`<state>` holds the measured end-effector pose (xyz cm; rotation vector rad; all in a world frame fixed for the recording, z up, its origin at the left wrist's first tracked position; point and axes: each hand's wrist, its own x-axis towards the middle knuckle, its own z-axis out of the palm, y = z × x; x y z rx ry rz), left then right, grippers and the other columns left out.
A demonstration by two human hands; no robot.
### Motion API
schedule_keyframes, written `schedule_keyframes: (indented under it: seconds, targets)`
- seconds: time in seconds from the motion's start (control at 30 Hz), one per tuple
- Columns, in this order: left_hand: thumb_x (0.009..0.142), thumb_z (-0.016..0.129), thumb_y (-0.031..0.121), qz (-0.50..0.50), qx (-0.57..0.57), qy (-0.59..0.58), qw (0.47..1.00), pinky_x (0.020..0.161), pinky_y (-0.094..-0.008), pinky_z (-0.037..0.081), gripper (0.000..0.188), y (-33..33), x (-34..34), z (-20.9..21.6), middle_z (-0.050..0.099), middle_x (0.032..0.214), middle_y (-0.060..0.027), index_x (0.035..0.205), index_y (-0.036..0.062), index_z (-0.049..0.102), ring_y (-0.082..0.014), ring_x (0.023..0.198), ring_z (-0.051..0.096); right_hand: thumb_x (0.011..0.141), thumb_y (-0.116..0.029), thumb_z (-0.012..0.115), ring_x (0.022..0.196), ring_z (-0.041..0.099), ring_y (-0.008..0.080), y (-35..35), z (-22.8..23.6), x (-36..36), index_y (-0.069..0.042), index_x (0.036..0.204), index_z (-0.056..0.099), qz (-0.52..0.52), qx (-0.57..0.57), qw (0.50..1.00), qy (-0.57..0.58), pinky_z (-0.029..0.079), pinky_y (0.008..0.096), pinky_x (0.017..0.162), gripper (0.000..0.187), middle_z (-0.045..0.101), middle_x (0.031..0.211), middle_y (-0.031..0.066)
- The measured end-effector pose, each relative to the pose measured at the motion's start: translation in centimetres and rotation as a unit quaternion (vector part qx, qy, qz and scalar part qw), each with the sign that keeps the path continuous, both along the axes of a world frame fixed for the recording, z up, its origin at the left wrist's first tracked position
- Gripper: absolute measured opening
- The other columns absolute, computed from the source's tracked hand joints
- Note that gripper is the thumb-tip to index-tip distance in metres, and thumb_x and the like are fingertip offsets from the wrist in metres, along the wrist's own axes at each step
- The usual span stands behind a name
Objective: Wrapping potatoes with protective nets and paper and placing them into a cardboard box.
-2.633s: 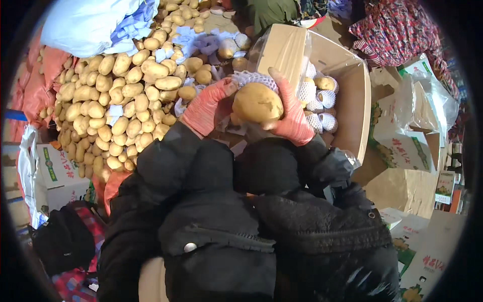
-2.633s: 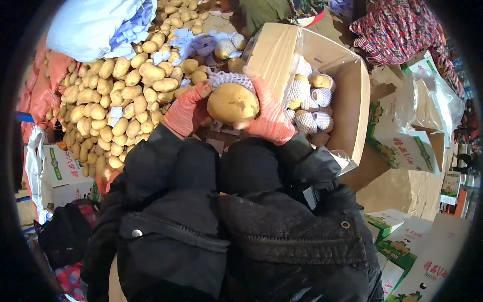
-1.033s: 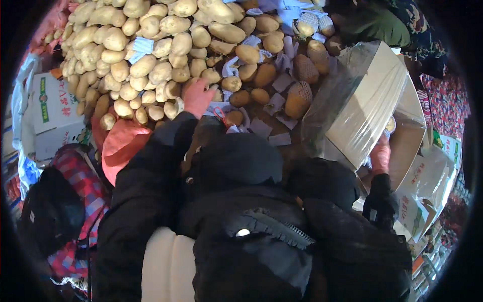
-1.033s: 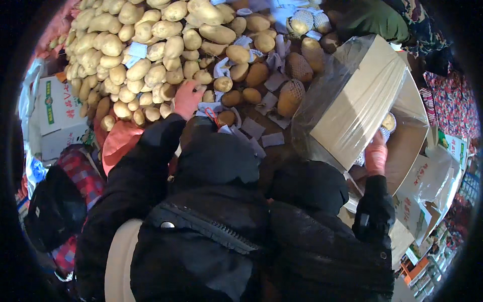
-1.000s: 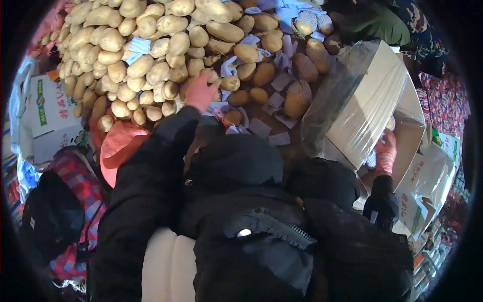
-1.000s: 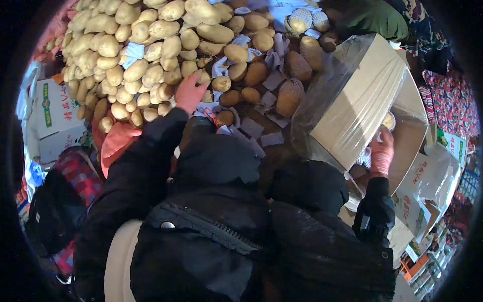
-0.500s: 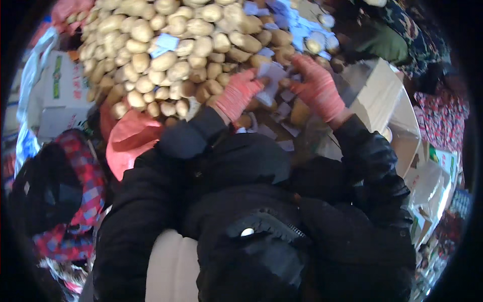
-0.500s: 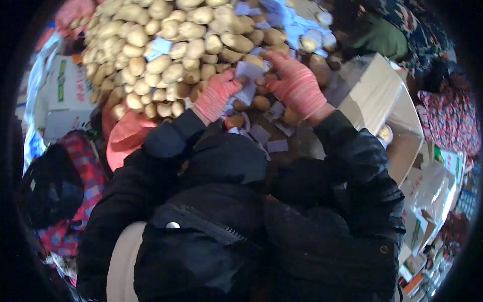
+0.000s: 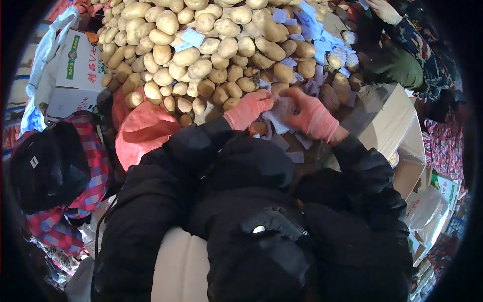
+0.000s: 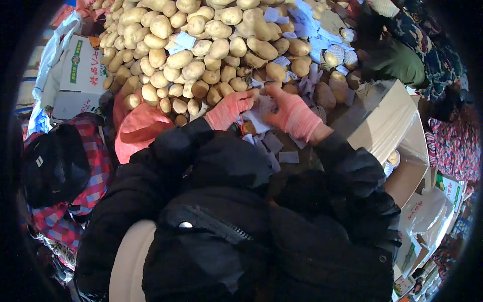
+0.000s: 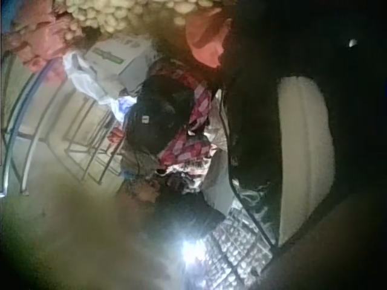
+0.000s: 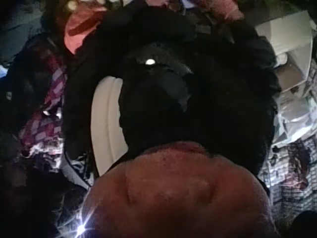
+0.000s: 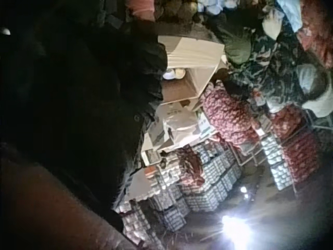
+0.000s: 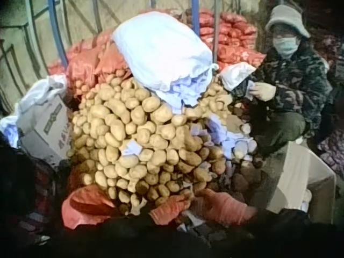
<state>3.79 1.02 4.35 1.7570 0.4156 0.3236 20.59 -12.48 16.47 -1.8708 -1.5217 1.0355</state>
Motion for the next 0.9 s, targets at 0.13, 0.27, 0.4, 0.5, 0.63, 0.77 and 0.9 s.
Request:
schedule_keyframes:
  seconds: [0.13,0.27,0.4,0.5,0.63,0.77,0.9]
  targets:
    - [0.084,0.067,0.028,0.201,0.298,0.178,0.916,0.091,-0.0373,0.049,0.034,10.9,-2.4,-2.7,0.066,0.106,-0.0121,0.115,0.0148,0.068,-0.0335,0.103,0.061,0.081,-0.005,0.066,0.099,0.066,0.0314,-0.7,-4.5,3.1,-0.008,0.133,0.050,-0.060,0.061,0.993,0.081,0.052,0.0365,0.086,0.055,0.066,0.106,0.0208]
    - [0.077,0.073,0.037,0.302,0.565,0.412,0.649,0.095,-0.0444,0.047,0.059,22.4,-7.9,-6.2,0.059,0.127,-0.0094,0.131,0.0167,0.058,-0.0324,0.121,0.052,0.086,0.003,0.057,0.106,0.061,0.0146,0.2,-4.0,4.0,-0.005,0.143,0.045,-0.120,0.019,0.966,0.229,0.049,0.0287,0.092,0.059,0.063,0.123,0.0084]
    - [0.077,0.074,0.042,0.208,0.477,0.503,0.690,0.096,-0.0456,0.047,0.073,23.7,-6.2,-4.0,0.056,0.132,-0.0104,0.141,0.0173,0.047,-0.0319,0.124,0.051,0.090,0.006,0.052,0.107,0.058,0.0120,0.2,-5.1,4.3,-0.003,0.141,0.049,-0.140,-0.001,0.941,0.309,0.047,0.0276,0.094,0.052,0.061,0.125,0.0050]
    - [0.080,0.074,0.042,0.235,0.353,0.552,0.718,0.097,-0.0458,0.048,0.075,22.2,-5.2,-2.1,0.057,0.132,-0.0143,0.142,0.0130,0.044,-0.0335,0.120,0.055,0.091,0.005,0.051,0.109,0.058,0.0124,0.2,-4.9,4.5,-0.003,0.134,0.056,-0.114,-0.012,0.967,0.226,0.047,0.0290,0.094,0.044,0.060,0.129,0.0047]
    - [0.081,0.075,0.038,0.416,-0.399,-0.065,0.814,0.097,-0.0446,0.047,0.073,14.6,-5.3,-2.5,0.054,0.135,-0.0125,0.140,0.0082,0.044,-0.0281,0.124,0.051,0.089,0.006,0.053,0.111,0.062,0.0208,-0.4,-6.1,4.6,-0.006,0.127,0.061,-0.125,0.173,0.970,0.119,0.048,0.0307,0.095,0.041,0.063,0.125,0.0099]
    - [0.095,0.060,0.038,0.267,-0.610,-0.205,0.717,0.100,-0.0588,0.042,0.047,4.4,-0.9,4.8,0.057,0.133,-0.0096,0.136,0.0163,0.049,-0.0314,0.121,0.053,0.083,-0.006,0.066,0.115,0.057,0.0371,0.6,1.5,0.7,-0.011,0.133,0.055,-0.113,0.306,0.929,-0.176,0.048,0.0393,0.096,0.051,0.059,0.120,0.0198]
    - [0.101,0.051,0.038,-0.014,-0.495,-0.255,0.831,0.101,-0.0471,0.045,0.050,-4.1,1.0,14.2,0.054,0.137,-0.0111,0.139,0.0063,0.045,-0.0289,0.123,0.054,0.079,-0.028,0.073,0.112,0.054,0.0425,-0.5,5.8,-1.8,-0.012,0.142,0.043,-0.151,0.319,0.925,-0.137,0.047,0.0448,0.096,0.071,0.050,0.126,0.0247]
